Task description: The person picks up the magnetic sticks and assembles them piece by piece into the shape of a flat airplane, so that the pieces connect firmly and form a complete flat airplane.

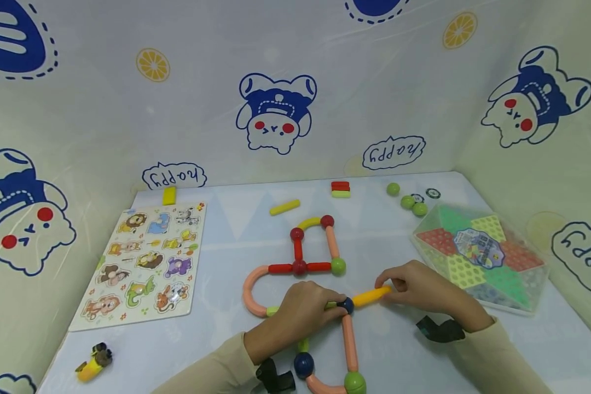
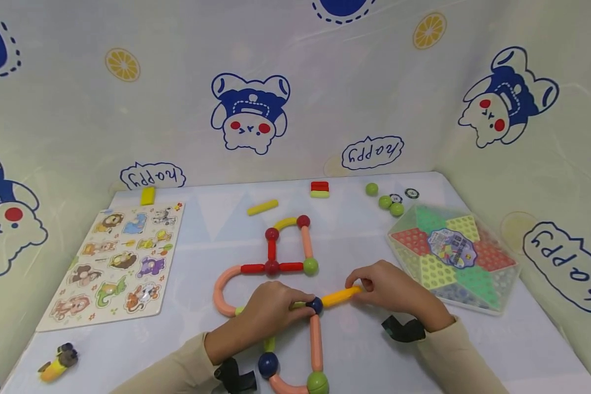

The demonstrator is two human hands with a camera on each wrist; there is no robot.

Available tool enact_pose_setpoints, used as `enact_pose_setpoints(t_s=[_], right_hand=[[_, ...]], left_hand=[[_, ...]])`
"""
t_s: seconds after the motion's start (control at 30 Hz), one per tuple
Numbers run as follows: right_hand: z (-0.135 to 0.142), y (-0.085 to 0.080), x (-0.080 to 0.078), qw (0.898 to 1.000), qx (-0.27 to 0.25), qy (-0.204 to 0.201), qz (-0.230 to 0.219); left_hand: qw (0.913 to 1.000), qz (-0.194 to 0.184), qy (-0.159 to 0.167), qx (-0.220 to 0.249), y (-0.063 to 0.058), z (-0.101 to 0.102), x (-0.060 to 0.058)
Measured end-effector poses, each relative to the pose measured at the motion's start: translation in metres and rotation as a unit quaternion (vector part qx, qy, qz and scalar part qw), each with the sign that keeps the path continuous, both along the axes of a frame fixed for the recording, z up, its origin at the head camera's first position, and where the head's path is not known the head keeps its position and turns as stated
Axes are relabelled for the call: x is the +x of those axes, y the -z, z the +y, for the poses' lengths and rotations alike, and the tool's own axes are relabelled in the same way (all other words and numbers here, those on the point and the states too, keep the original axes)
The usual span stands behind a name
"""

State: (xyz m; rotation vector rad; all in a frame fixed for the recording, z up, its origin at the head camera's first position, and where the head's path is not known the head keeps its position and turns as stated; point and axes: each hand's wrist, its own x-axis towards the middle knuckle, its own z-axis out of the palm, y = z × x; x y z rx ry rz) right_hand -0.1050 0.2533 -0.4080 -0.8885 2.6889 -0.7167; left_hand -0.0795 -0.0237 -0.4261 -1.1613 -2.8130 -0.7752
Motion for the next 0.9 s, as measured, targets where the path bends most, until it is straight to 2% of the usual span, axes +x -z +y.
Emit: enact_pose_setpoints(t_s=[0.23,0.4,0.5,0.63,0.8,0.9], right_hand=[[0.006,0.002,-0.009,0.999,-0.034,0.0,-0.008],[-0.01,-0.007,-0.03,0.999,-0.038,0.015,0.014],[-0.035,-0.018,-0.055,0.999,-0.036,0.014,0.037],[-0.074,-0.029,-0.099,0.999,-0.032,0.013,0.042],[-0.121,-0.032,-0.159,0.999,0.01,0.032,0.034],[-0.144,-0.03,-0.187,0.997,0.048,0.04,0.034]], left_hand=[[0.9999,0.006,-0.001,-0.009,-0.002,0.001,0.0],[0.9998,0.014,0.004,-0.01,0.0,0.0,0.0],[0.9999,0.015,0.001,-0.009,0.002,-0.002,-0.001],[0.9999,0.008,0.004,-0.006,0.003,-0.002,-0.001],[0.9999,0.007,0.006,-0.004,0.001,-0.002,-0.001],[0.9999,0.009,0.003,-0.008,0.002,-0.001,-0.001]])
